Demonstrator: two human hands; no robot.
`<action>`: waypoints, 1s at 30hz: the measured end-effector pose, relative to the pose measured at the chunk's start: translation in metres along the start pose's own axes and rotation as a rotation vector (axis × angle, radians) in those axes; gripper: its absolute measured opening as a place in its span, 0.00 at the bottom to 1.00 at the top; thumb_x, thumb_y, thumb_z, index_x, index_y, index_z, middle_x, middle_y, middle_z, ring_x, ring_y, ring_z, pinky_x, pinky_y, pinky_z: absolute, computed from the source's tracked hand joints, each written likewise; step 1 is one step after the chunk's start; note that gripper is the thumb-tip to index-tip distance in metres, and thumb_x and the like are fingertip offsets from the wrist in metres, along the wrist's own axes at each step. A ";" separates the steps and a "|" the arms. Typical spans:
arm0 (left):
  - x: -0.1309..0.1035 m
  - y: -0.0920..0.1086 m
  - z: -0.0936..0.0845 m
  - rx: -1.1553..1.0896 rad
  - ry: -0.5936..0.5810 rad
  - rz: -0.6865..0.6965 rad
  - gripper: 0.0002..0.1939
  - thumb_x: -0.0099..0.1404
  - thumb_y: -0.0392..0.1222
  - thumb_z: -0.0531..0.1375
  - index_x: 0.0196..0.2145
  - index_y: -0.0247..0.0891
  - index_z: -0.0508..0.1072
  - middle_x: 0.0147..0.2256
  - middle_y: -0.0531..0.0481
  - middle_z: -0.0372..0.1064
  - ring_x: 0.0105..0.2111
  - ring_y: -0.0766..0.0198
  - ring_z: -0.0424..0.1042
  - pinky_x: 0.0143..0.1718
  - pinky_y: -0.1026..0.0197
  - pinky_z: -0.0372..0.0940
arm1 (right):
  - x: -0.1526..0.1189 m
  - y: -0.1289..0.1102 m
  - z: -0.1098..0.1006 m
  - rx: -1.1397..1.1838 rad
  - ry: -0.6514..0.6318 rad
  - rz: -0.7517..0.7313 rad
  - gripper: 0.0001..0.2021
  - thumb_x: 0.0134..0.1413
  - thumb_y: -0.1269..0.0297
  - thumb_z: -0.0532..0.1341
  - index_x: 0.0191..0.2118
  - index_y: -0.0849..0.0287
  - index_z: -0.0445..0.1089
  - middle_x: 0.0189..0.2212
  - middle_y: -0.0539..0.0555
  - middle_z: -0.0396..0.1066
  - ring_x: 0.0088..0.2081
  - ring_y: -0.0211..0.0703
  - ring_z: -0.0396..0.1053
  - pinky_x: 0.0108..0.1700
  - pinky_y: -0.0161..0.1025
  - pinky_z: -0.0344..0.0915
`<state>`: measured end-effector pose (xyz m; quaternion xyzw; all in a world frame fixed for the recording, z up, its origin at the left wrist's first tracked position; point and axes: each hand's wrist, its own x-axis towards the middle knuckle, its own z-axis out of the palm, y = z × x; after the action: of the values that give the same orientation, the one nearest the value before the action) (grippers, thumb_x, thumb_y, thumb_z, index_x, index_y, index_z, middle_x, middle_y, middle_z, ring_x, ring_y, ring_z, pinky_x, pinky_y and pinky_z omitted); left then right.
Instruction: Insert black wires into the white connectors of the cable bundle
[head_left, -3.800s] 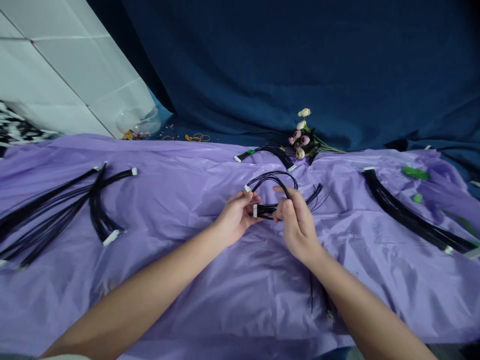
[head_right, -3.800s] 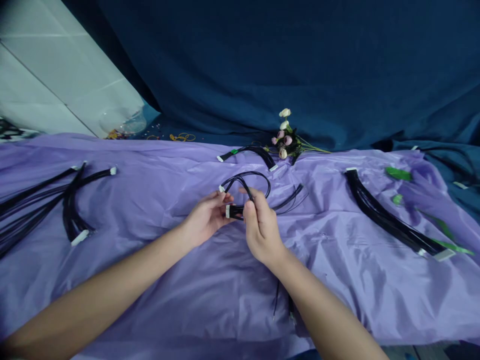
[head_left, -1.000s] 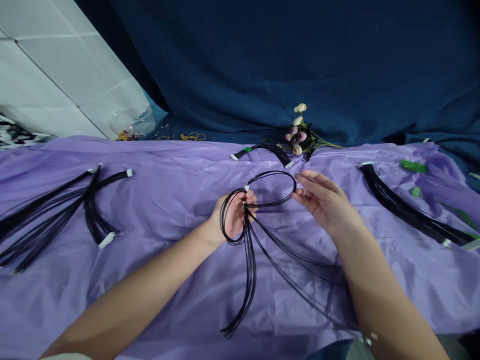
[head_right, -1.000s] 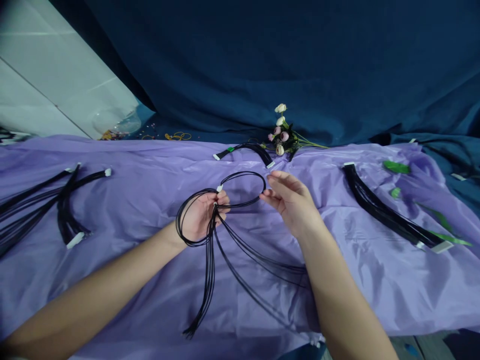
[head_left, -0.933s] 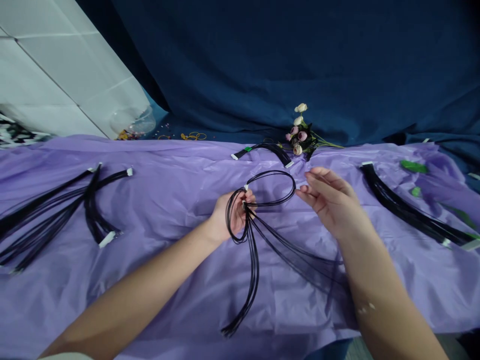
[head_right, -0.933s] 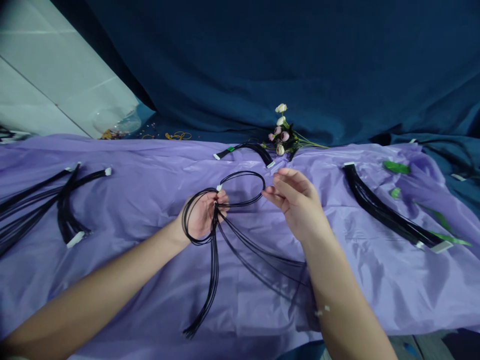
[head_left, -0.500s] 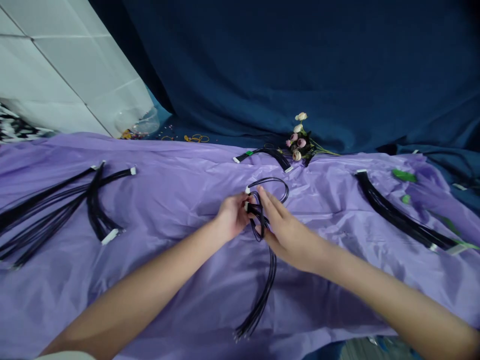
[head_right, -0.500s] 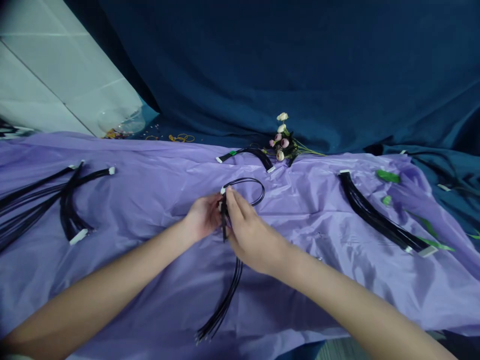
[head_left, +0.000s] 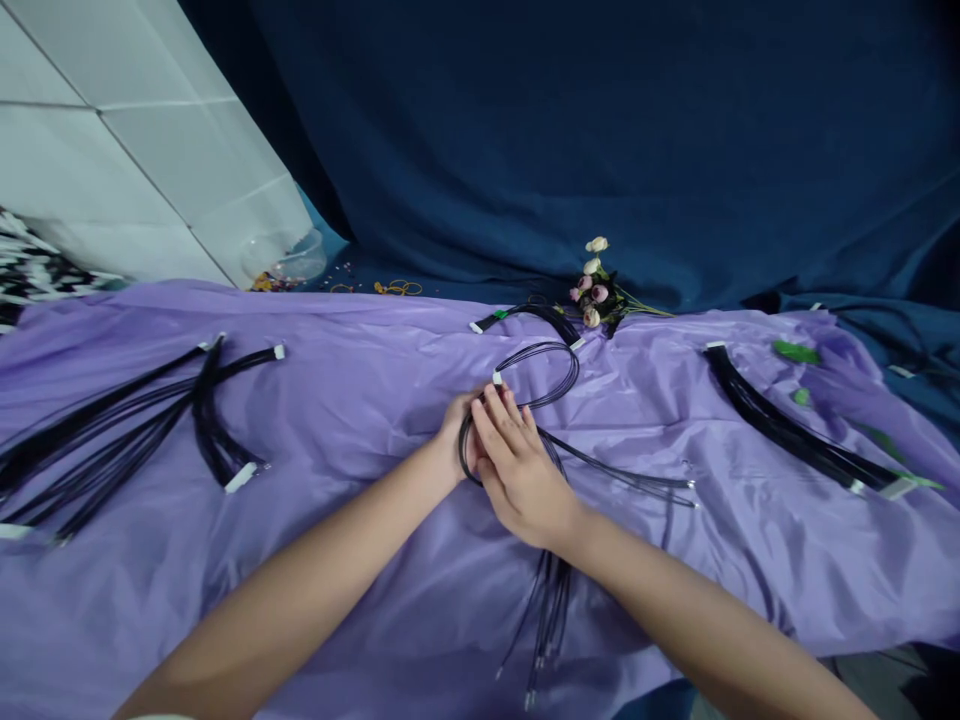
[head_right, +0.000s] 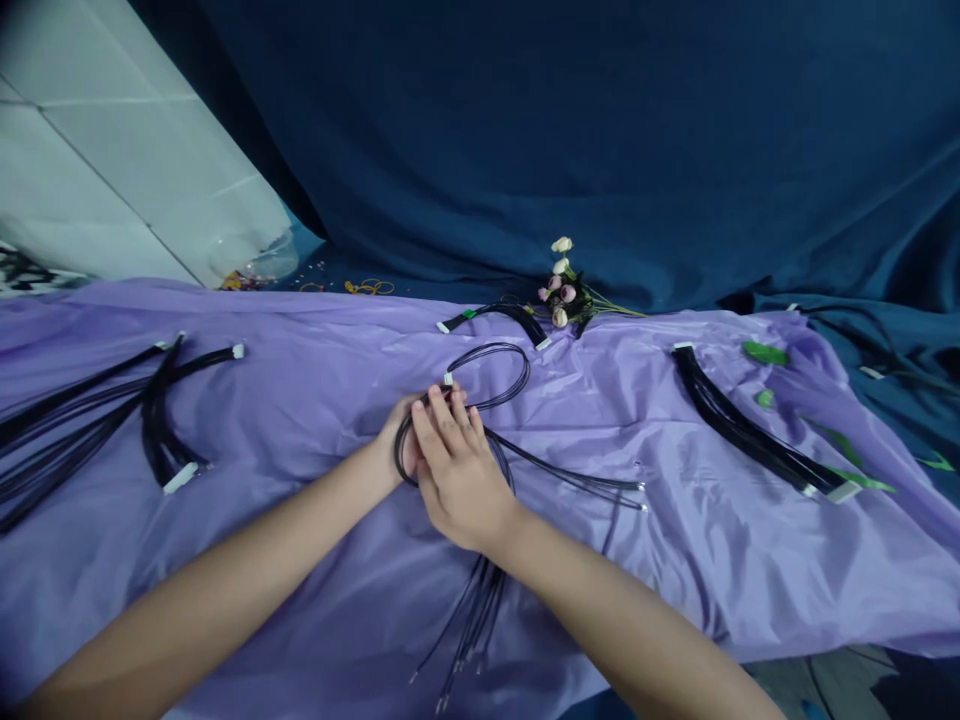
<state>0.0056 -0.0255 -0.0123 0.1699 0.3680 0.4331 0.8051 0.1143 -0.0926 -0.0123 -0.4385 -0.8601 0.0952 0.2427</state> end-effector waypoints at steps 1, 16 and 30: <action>-0.001 0.003 0.001 -0.019 0.001 -0.019 0.11 0.63 0.37 0.50 0.28 0.34 0.71 0.23 0.46 0.70 0.28 0.62 0.74 0.33 0.60 0.70 | -0.001 0.005 0.000 0.010 -0.003 -0.011 0.30 0.60 0.71 0.46 0.67 0.65 0.41 0.68 0.60 0.32 0.68 0.53 0.25 0.65 0.59 0.41; 0.003 0.023 0.000 0.064 0.117 -0.141 0.07 0.60 0.30 0.53 0.28 0.31 0.70 0.19 0.51 0.65 0.15 0.70 0.64 0.13 0.70 0.57 | -0.001 0.023 -0.003 -0.177 -0.068 -0.137 0.27 0.57 0.77 0.49 0.63 0.62 0.55 0.64 0.58 0.51 0.67 0.58 0.37 0.63 0.63 0.47; -0.006 0.012 0.017 0.059 0.126 0.088 0.08 0.61 0.30 0.52 0.25 0.32 0.66 0.20 0.53 0.61 0.15 0.74 0.60 0.16 0.71 0.54 | -0.002 0.007 -0.017 0.315 0.339 -0.046 0.18 0.60 0.71 0.51 0.55 0.61 0.59 0.51 0.62 0.65 0.55 0.47 0.62 0.56 0.49 0.63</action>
<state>0.0095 -0.0229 0.0091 0.1821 0.4226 0.4668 0.7552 0.1289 -0.0912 -0.0009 -0.3851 -0.7915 0.1475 0.4511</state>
